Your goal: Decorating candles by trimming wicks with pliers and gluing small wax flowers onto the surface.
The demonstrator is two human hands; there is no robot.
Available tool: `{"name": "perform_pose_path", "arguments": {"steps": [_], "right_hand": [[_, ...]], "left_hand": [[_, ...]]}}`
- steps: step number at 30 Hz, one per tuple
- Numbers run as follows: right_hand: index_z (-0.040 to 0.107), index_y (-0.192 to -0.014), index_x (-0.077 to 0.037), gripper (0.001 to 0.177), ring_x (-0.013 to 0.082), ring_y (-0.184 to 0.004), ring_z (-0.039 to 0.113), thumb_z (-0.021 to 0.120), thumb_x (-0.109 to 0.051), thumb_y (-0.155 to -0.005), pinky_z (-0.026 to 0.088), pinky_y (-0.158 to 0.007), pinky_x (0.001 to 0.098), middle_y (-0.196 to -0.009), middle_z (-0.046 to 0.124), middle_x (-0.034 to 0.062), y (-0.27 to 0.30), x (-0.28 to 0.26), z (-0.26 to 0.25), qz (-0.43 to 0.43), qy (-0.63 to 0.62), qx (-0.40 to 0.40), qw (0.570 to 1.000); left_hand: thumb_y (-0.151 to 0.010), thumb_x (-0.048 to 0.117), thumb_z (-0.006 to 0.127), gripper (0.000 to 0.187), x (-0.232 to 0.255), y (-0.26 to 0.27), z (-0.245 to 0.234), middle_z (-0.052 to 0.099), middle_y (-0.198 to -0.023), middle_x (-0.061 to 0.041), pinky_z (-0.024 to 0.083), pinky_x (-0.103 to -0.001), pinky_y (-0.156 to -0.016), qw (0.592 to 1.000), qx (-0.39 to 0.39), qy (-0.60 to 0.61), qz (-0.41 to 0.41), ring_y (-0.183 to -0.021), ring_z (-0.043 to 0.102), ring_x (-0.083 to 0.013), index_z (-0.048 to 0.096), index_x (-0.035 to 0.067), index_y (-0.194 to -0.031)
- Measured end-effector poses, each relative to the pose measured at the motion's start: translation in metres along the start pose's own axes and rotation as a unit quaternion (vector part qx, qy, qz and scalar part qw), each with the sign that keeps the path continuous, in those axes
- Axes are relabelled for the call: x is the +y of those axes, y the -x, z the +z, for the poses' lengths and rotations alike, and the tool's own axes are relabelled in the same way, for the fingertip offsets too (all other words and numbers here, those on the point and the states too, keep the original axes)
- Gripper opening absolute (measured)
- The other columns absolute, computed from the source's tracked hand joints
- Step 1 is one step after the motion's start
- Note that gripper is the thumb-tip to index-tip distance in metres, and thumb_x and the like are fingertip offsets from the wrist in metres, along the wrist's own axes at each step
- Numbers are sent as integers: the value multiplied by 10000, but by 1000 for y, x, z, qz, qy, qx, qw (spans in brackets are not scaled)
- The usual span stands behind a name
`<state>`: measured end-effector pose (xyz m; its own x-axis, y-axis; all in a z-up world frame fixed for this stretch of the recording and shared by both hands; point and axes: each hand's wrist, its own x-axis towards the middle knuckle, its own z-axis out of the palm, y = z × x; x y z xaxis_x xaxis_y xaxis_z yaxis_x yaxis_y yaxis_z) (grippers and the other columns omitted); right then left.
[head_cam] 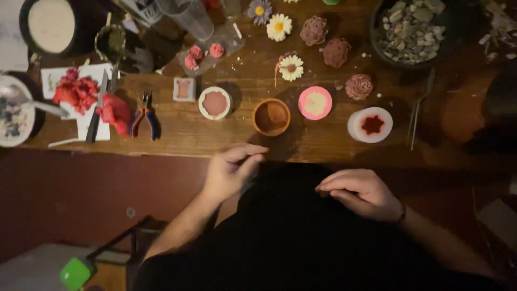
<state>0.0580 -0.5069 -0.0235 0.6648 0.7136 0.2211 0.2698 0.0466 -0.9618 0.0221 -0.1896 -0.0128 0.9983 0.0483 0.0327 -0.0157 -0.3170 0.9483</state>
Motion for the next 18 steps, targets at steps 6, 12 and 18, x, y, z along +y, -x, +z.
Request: {"name": "perform_pose_path", "arguments": {"steps": [6,12,18], "right_hand": [[787,-1055,-19,293,383,-913,784,628,-261,-1013,619,-762,466,-1040,796,179,13,1,-29,-42,-26,-20,999],[721,-1093,-40,328,281,-982,766,557,-321,-1057,606,-876,383,-1096,763,130,19,-9,-51,3,-27,-40,999],[696,-1086,-3,318,297,-955,762,543,-281,-1069,613,-866,384,-1067,754,164,22,-24,-51,1,-3,9,1000]], "left_hand": [[-867,94,782,153,25,10,30,818,-879,-60,604,-431,-759,997,-37,-41,44,-832,788,-297,837,148,-999],[-946,162,683,141,42,15,36,803,-939,-24,533,-240,-681,997,-44,-58,20,-810,736,-121,795,89,-992],[-988,179,592,246,59,-13,40,824,-1065,-30,584,-261,-829,985,-153,10,74,-855,772,-142,788,70,-1090]]}}
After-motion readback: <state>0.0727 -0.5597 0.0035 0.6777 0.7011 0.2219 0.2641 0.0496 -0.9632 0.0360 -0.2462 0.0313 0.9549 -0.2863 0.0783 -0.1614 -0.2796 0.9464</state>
